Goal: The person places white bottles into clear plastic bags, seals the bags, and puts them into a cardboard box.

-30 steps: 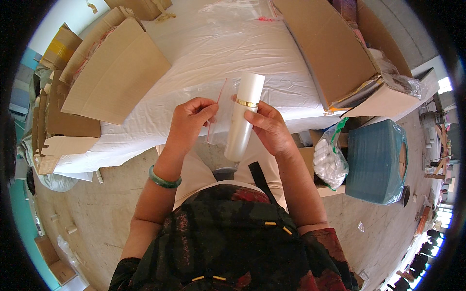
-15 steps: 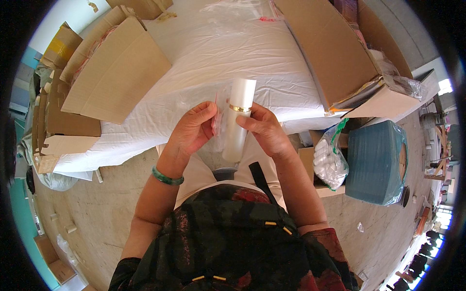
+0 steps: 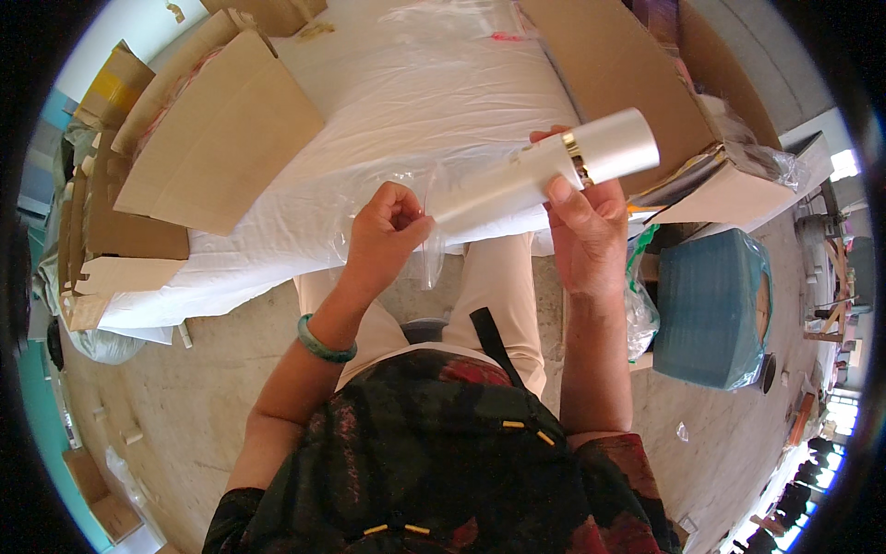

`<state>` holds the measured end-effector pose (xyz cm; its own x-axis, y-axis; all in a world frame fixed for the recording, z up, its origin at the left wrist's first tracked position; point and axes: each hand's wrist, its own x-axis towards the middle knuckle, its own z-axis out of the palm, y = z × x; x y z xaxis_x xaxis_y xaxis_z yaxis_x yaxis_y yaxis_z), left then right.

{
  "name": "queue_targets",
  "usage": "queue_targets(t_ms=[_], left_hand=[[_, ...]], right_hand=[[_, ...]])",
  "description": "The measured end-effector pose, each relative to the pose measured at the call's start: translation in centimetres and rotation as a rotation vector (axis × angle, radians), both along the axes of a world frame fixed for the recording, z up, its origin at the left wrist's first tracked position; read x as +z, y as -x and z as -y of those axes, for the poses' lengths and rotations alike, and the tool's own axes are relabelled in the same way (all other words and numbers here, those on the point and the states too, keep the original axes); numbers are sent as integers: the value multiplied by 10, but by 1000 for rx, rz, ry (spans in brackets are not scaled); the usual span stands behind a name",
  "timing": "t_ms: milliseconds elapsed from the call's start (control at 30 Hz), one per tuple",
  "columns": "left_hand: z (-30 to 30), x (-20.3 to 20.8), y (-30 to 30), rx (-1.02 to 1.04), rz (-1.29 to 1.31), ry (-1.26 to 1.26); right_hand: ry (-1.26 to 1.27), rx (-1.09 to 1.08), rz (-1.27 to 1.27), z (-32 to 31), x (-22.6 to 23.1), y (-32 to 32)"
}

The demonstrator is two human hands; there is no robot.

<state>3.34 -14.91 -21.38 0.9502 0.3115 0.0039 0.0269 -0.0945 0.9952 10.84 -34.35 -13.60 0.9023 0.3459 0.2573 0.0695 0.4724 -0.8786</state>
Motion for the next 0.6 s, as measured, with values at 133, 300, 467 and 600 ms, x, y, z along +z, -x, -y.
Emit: queue_targets(t_ms=[133, 300, 467, 600], left_hand=[[8, 8, -1, 14, 7, 24], [4, 3, -1, 42, 69, 111], [-2, 4, 0, 87, 113, 58], [4, 16, 1, 96, 191, -88]], right_hand=[[-45, 20, -41, -16, -6, 7], [24, -5, -176, -19, -29, 6], [173, 7, -139, -13, -29, 4], [188, 54, -120, -20, -33, 11]])
